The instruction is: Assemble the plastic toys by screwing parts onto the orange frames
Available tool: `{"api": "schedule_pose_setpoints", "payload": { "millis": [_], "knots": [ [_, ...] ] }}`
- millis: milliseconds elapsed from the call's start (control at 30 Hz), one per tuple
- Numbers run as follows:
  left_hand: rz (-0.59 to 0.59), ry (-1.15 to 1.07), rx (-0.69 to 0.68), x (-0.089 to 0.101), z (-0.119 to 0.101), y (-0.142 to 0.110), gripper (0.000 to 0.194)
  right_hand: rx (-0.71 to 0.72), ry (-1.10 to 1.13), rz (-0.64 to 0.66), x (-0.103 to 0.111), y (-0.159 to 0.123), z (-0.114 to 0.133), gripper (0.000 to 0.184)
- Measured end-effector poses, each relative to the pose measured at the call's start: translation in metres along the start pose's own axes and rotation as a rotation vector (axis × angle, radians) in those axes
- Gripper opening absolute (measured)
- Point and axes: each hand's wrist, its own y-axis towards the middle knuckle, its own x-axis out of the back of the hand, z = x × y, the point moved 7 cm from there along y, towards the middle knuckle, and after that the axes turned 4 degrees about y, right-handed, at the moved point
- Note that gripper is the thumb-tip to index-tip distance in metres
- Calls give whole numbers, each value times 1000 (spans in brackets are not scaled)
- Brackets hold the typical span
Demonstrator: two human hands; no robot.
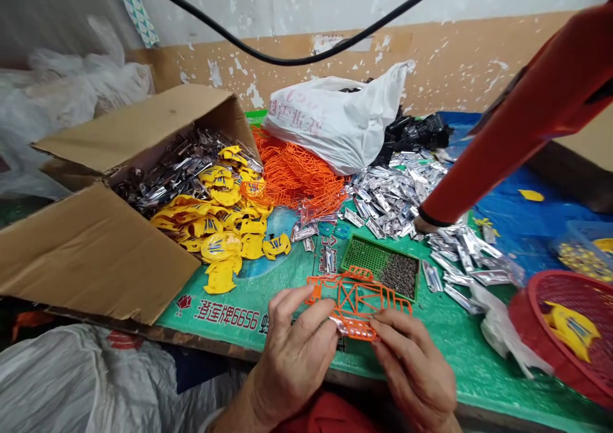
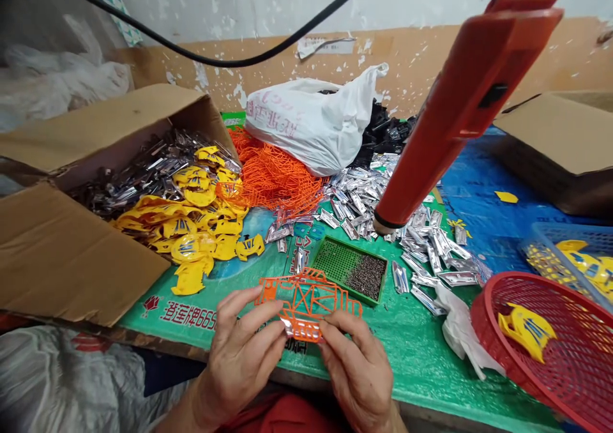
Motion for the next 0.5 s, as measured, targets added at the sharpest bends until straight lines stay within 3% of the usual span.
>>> {"api": "schedule_pose_setpoints", "payload": {
  "millis": [500],
  "knots": [
    [42,-210,57,-6,4,6,17,0,72,20,-2,2,-2,15]
  ]
}}
